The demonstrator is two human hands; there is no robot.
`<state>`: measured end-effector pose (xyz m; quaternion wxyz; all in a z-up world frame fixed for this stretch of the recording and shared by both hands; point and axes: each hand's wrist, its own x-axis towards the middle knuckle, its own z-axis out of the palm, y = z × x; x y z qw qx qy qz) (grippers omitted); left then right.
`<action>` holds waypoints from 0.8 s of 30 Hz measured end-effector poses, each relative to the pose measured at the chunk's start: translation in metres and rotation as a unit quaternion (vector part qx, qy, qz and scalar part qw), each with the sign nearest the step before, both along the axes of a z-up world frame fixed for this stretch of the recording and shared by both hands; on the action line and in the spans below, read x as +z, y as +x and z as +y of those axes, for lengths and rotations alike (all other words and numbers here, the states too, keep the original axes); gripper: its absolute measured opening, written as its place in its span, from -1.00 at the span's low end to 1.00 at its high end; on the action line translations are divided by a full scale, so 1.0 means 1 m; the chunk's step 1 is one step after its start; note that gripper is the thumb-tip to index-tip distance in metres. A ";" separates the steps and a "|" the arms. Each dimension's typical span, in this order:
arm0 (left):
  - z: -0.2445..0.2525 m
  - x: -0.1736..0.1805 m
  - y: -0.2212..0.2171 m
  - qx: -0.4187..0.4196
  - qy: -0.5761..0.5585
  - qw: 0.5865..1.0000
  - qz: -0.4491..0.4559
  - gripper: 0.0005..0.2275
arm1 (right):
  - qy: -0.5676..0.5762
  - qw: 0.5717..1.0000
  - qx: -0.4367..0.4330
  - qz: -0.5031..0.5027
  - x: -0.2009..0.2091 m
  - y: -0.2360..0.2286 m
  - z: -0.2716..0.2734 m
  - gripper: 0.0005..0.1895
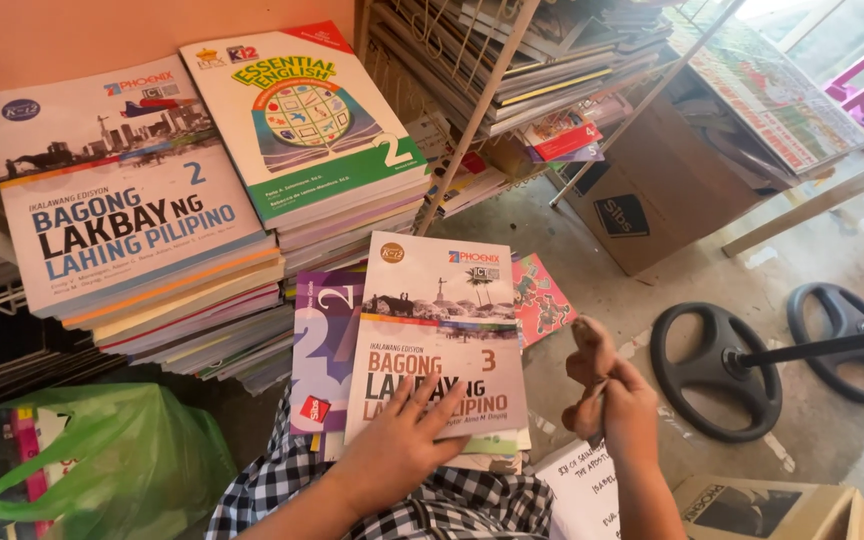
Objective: Sorting and stacking educational workbooks on the floor in a storage area
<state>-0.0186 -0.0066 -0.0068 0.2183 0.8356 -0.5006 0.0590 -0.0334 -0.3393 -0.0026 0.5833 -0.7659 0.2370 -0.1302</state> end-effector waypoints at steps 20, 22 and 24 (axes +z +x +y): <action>0.027 0.033 0.037 0.275 -0.650 0.508 0.493 -0.64 | -0.369 0.890 0.032 -0.266 0.111 0.024 0.102 -0.67; 0.032 0.004 0.044 0.352 -0.522 0.582 0.515 -0.45 | -0.408 0.881 0.070 -0.230 0.078 0.048 0.100 -0.66; 0.035 -0.008 0.047 0.417 -0.380 0.640 0.522 -0.22 | -0.446 0.867 0.107 -0.195 0.046 0.072 0.098 -0.64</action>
